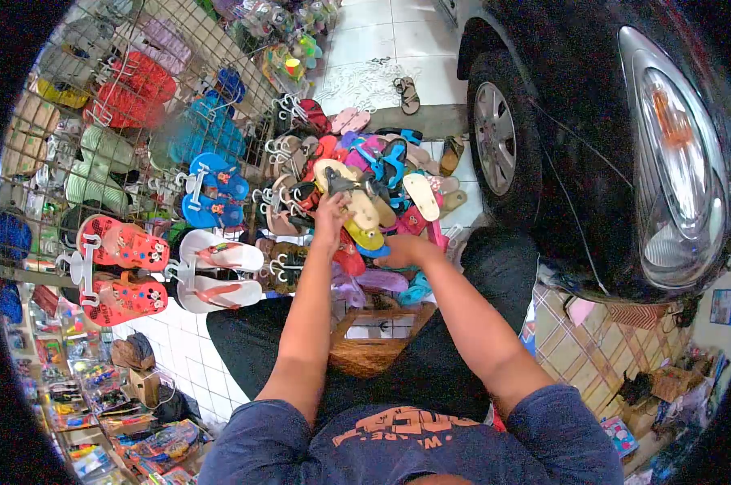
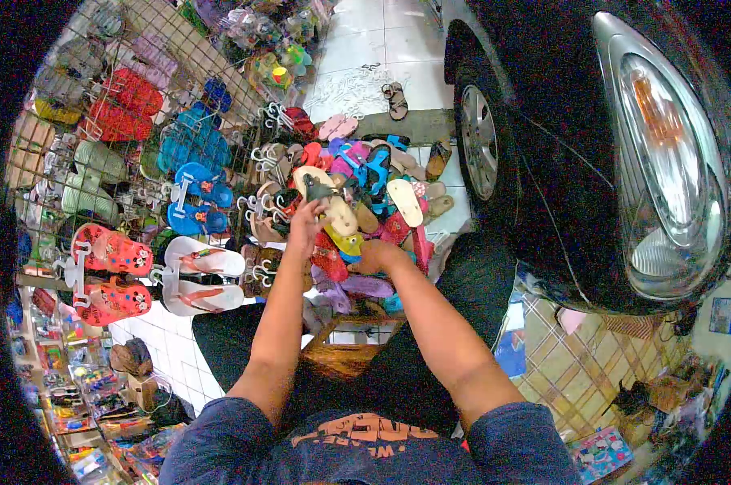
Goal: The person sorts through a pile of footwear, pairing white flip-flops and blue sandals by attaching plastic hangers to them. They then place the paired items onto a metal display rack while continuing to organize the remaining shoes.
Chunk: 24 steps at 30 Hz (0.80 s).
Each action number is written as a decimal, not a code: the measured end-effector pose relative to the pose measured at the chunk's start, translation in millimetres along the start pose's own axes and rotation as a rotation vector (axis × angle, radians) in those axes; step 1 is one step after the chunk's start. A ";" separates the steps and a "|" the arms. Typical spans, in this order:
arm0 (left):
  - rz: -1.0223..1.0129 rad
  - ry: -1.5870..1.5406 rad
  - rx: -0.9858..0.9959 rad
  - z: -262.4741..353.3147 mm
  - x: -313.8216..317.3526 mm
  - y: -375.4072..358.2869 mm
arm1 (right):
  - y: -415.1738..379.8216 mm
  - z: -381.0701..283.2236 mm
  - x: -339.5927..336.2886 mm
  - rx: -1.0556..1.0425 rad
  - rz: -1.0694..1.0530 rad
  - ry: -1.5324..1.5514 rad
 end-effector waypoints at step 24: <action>-0.226 0.496 -0.629 -359.1 -177.4 -54.9 | -14.9 -22.9 -19.6 -0.116 0.019 0.072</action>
Point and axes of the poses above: each hand's wrist, its own y-axis towards the middle knuckle, its own x-axis out of the palm, z = x × y, the point moved 6 cm from there along y, towards the middle knuckle, and after that the axes turned 4 degrees about -x, right-handed, at the moved point
